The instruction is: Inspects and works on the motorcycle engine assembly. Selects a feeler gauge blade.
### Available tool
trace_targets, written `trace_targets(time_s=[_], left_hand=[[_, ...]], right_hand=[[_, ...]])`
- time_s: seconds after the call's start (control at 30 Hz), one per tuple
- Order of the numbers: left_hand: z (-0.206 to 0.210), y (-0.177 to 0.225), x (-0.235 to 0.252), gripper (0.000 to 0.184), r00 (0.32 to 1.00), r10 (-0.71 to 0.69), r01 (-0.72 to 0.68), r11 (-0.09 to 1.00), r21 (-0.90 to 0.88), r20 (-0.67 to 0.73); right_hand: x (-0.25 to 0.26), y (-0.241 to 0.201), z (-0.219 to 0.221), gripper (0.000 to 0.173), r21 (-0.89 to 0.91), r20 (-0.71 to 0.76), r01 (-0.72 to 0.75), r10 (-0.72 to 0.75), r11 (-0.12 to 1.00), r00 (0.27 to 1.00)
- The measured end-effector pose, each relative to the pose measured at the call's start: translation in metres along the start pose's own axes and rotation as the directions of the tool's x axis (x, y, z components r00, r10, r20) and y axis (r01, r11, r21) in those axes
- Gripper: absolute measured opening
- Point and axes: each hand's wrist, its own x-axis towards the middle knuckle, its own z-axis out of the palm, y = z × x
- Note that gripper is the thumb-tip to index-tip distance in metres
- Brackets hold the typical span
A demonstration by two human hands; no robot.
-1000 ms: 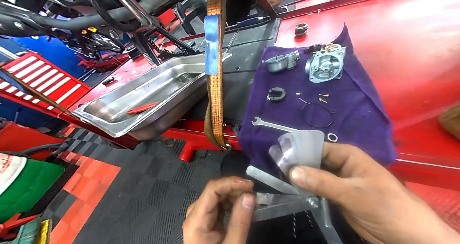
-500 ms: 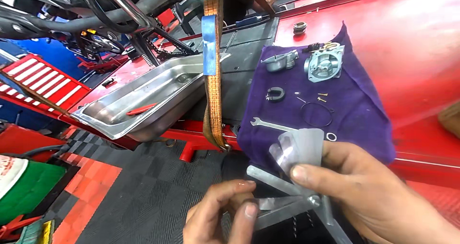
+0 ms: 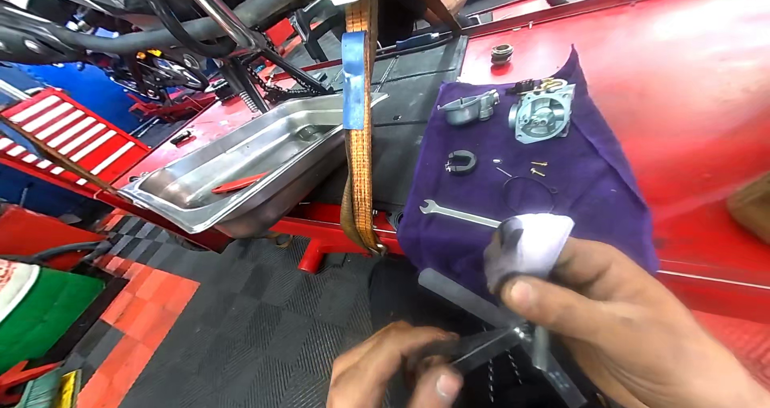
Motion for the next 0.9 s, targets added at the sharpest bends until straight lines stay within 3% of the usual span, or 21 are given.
trace_targets(time_s=[0.27,0.4,0.5,0.67,0.9], left_hand=[[-0.010,0.004,0.019,0.027,0.976,0.131,-0.112,0.987,0.113,-0.172],[-0.010,0.009,0.039,0.032,0.983,0.141,-0.118,0.975,0.186,-0.114],[-0.003,0.011,0.049,0.024,0.990,0.131,-0.120,0.977,0.175,-0.055],[0.003,0.011,0.055,0.011,0.992,0.086,-0.072,0.988,0.140,-0.093],[-0.004,0.001,0.048,0.016,0.988,0.066,-0.053,0.994,0.099,-0.138]], right_hand=[[-0.003,0.001,0.003,0.012,-0.025,-0.024,-0.096,0.096,0.995,0.995],[-0.001,0.001,0.007,0.011,-0.032,-0.013,-0.130,0.130,0.991,0.991],[0.000,0.002,0.009,0.010,-0.052,0.004,-0.133,0.133,0.990,0.991],[0.000,0.001,0.007,0.011,-0.023,0.022,-0.145,0.145,0.989,0.989],[0.002,0.000,0.006,0.016,-0.038,0.011,-0.136,0.137,0.990,0.991]])
